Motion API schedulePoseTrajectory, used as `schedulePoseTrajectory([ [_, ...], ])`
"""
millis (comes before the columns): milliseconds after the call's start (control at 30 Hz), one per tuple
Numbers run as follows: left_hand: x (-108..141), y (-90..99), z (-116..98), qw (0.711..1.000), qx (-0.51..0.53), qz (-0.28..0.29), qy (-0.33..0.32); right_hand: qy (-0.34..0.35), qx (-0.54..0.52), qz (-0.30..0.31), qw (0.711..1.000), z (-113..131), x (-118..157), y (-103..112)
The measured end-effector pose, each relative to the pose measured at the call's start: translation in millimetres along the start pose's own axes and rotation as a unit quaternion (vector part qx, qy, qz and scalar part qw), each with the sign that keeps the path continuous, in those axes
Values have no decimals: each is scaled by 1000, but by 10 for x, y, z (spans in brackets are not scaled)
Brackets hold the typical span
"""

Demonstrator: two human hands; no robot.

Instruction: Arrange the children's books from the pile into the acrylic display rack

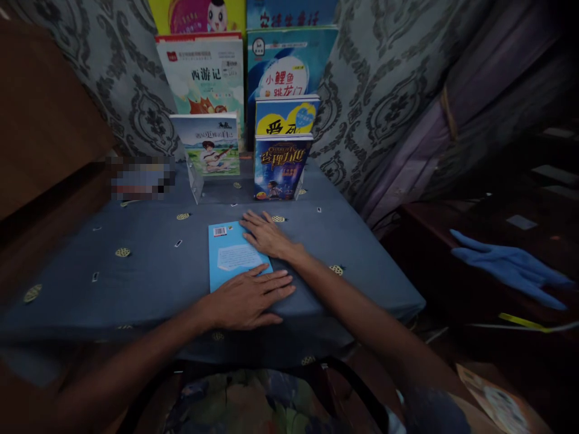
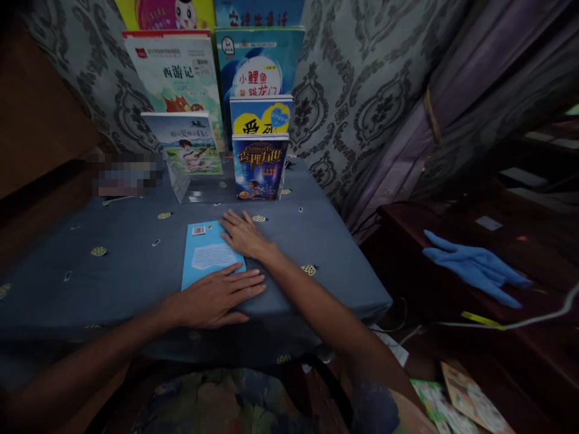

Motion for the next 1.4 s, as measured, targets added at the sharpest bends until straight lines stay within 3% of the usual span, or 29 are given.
schedulePoseTrajectory([
  [67,1,12,0,1000,12,-12,2,56,-2,5,998,193,42,16],
  [167,-1,34,-13,999,25,-19,-1,168,-54,67,982,497,85,-56],
  [267,2,45,-28,1000,22,-15,-14,210,-74,113,968,623,-5,-179],
  [367,16,42,-19,999,24,-19,-26,185,-59,121,973,529,-241,-286],
  [467,34,16,4,998,37,-23,-35,117,-44,117,985,313,-467,-339],
  [600,42,-30,38,999,43,-24,-24,66,-26,99,993,113,-536,-316],
  [833,46,-67,70,1000,-6,2,8,53,-21,60,997,28,-290,-225],
  [1033,128,-64,73,999,-29,-9,15,44,-30,63,997,0,-48,-165],
  [1400,708,-87,186,990,-65,-67,108,37,-49,71,996,151,771,80],
])
Point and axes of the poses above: each hand's wrist, its own x-axis away from the middle knuckle, its own y-axis out of the back of the hand, z = x × y, the point moved 4 cm from there along -x, towards the middle knuckle, and after that the axes turned 6 degrees about -z, right-handed, at the moved point
